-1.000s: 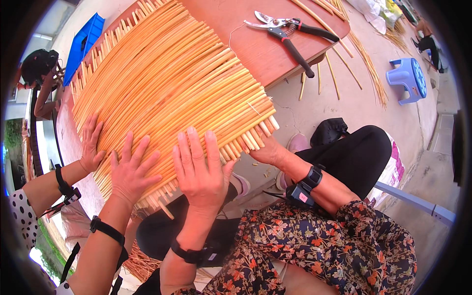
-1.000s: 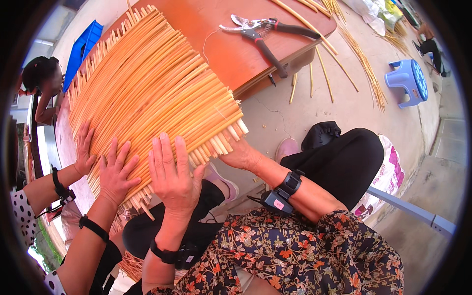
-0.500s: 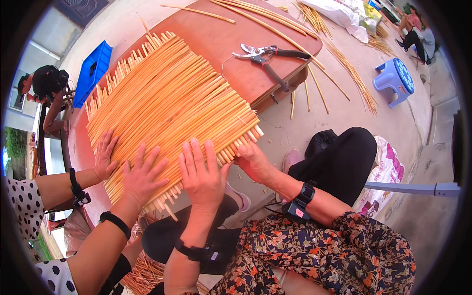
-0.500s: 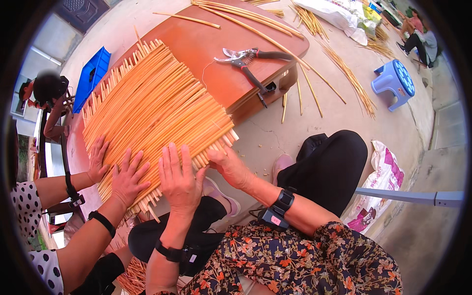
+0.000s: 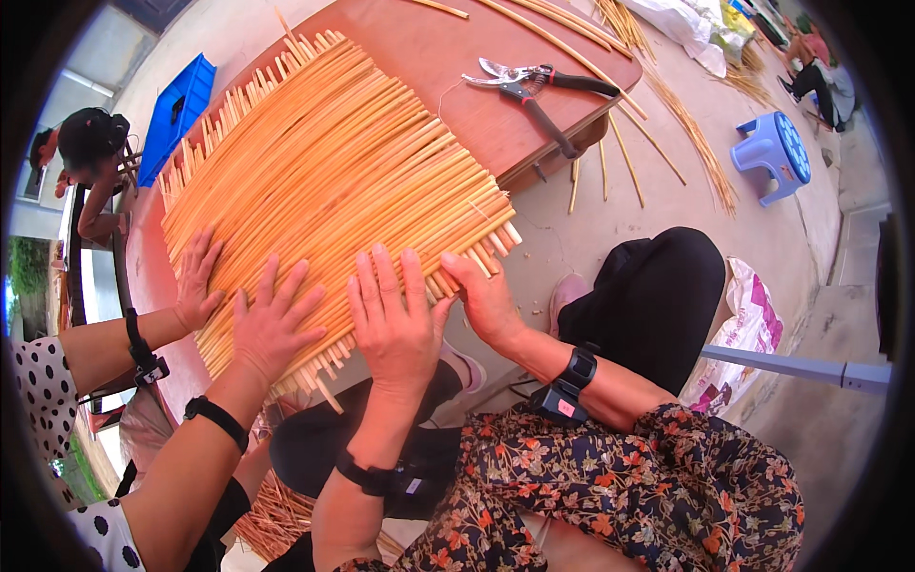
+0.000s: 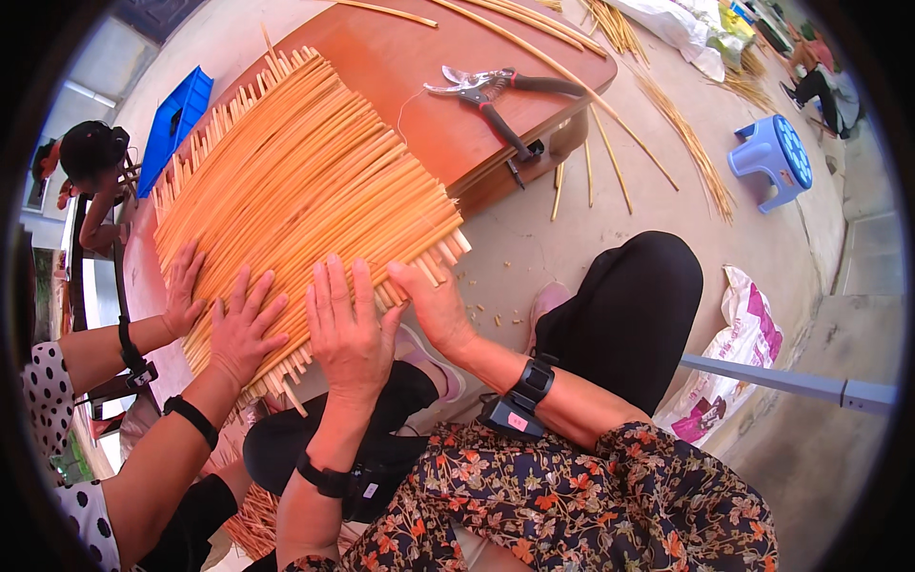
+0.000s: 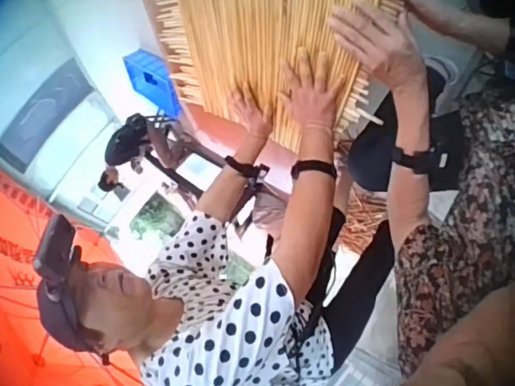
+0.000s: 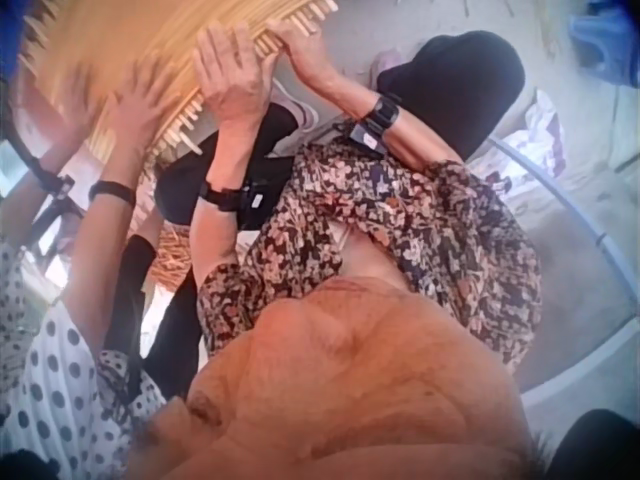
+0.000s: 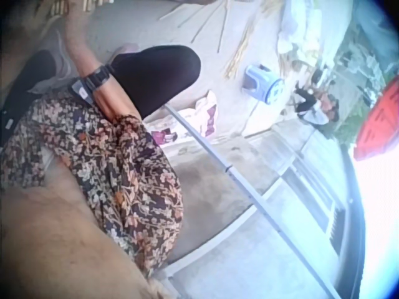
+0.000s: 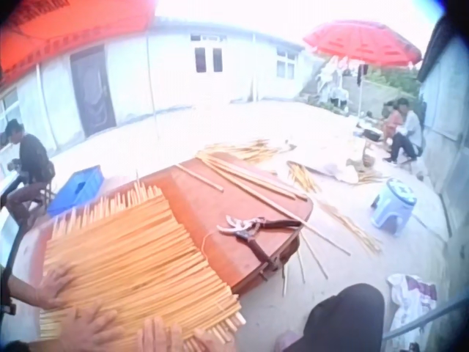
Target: The person threads a white string through holes in several wooden strips to assemble a mat, while another person assists by holding the strips steady on a table.
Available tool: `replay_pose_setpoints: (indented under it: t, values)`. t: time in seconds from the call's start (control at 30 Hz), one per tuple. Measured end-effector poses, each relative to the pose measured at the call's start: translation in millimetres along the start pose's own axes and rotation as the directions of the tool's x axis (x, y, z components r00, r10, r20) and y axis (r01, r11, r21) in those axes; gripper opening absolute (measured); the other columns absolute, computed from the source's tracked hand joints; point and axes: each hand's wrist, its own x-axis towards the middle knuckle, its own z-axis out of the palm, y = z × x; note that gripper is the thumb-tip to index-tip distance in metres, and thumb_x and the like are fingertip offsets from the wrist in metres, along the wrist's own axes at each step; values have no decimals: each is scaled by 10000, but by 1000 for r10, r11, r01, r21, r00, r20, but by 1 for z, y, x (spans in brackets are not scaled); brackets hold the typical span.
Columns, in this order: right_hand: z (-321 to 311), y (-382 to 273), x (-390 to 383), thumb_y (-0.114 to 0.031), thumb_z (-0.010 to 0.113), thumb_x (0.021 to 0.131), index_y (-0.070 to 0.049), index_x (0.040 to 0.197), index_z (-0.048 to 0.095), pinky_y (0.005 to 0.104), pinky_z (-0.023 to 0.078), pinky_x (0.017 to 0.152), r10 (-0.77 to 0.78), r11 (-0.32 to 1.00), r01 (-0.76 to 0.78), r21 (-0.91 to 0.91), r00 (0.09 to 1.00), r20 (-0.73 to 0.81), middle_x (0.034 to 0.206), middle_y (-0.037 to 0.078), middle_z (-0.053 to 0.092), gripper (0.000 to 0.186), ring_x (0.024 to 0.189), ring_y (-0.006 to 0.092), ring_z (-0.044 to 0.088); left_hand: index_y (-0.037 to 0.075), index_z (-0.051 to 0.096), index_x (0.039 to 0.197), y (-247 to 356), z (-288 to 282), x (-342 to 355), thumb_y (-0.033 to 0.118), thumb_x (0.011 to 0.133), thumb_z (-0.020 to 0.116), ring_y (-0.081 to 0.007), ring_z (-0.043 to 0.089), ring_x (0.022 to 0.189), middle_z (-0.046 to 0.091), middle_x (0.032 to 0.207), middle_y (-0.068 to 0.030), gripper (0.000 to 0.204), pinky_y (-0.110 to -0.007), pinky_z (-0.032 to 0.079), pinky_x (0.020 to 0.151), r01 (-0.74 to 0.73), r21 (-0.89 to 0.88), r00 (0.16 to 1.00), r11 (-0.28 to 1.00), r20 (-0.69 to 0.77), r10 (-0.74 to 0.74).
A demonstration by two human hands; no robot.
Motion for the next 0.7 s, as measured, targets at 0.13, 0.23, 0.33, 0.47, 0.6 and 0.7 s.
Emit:
replay_pose_setpoints:
  t: [0.13,0.23,0.33,0.47,0.6,0.7]
  values:
    - [-4,2,-2,-121,559,902,1,1177,527,258,465,845,7,999,-7,36,1000,3,1084,46,593,302,977,114,554,13,502,1274,3,-2,-2,333,707,737,-397,442,1243,459,1332,-246,692,-480,362,1020,4,2,1000,1000,-1,-4]
    - [-6,2,-3,-120,569,899,0,1196,521,260,464,850,-21,995,18,97,999,27,1093,44,590,324,987,112,552,9,502,1274,5,-2,-2,333,713,733,-399,440,1244,458,1333,-247,687,-481,362,1020,1,-3,1000,1000,6,-1]
    - [-14,3,-3,-132,580,897,0,1233,501,258,459,854,-20,995,12,97,996,88,1108,46,585,369,997,113,549,4,503,1271,6,-5,-2,334,723,729,-400,441,1243,458,1332,-249,678,-484,363,1019,-5,1,1000,1000,-4,5]
    - [-27,6,-3,-136,603,886,-6,1254,492,254,456,850,-2,999,-6,53,989,148,1148,49,571,406,993,115,556,11,502,1272,2,-2,-4,345,726,732,-399,442,1240,461,1325,-252,680,-485,364,1017,-10,6,1000,1000,-21,10]
    - [-60,-29,-37,-123,650,854,6,1202,533,261,469,803,169,898,-175,-405,984,-50,1155,77,572,389,919,130,583,20,499,1275,1,4,-5,357,717,739,-402,441,1239,468,1314,-252,696,-484,365,1015,-13,8,999,1000,-42,14]
    - [-74,-81,-64,-111,685,821,-20,1153,571,276,475,761,-96,304,263,-916,965,245,1037,94,588,363,864,178,596,18,497,1273,5,10,-5,362,718,738,-406,444,1233,475,1305,-251,696,-483,366,1014,-18,-1,998,1000,-57,17]
